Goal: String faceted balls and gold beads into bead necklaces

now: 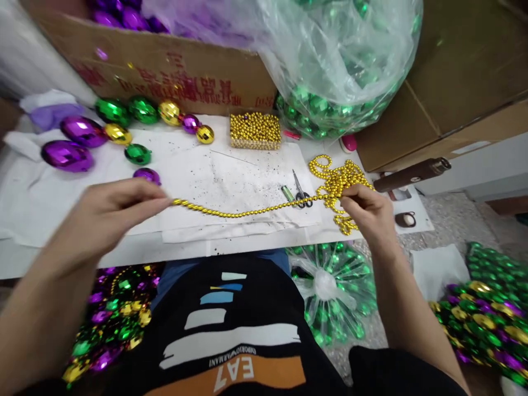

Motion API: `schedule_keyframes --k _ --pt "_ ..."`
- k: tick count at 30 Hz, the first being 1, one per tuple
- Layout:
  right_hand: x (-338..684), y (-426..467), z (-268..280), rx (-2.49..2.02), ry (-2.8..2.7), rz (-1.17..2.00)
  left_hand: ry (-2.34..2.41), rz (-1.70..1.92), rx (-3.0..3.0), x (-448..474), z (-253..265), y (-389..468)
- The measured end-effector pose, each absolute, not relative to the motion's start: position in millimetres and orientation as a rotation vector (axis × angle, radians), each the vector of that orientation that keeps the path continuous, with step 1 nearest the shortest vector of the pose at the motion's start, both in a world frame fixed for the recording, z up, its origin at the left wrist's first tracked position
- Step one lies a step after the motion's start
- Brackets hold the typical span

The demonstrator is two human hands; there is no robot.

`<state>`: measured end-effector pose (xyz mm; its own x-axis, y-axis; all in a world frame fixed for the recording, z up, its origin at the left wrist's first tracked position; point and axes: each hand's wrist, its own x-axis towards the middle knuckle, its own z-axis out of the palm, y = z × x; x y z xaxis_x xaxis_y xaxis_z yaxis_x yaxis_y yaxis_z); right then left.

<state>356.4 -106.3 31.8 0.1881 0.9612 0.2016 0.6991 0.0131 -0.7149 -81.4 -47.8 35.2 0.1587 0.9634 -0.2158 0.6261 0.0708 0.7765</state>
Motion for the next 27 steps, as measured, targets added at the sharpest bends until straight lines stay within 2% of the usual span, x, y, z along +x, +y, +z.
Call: schedule_keyframes --k 1,3,7,9,11,13,15,17,21,27 --pt "352 -101 41 -1.708 -1.643 0.447 1.427 0.618 1.710 -62 37 -33" --pt "339 -93 56 -1.615 -1.798 0.422 1.296 0.514 1.832 -30 30 -4" --pt "311 -84 78 -1.403 -2.065 0.391 1.469 0.127 2.170 4 6 32" --pt "298 -81 86 -1.323 -2.156 0.376 1.498 0.166 2.246 21 6 29" --pt "285 -76 91 -1.289 -2.247 0.331 1.281 0.451 2.122 44 15 15" --pt "275 -71 92 -1.286 -2.341 0.231 0.839 0.625 1.768 68 27 -1" --pt "271 -67 90 -1.314 -2.396 0.062 0.571 0.576 1.441 85 37 -13" --pt "279 -65 85 -1.351 -2.412 -0.092 0.542 0.475 1.297 87 41 -17" --pt "340 -70 76 -1.548 -2.200 -0.285 0.712 0.284 1.471 43 34 -4" --pt "482 -77 51 -2.128 -1.485 -0.333 0.980 0.173 1.539 -42 0 15"
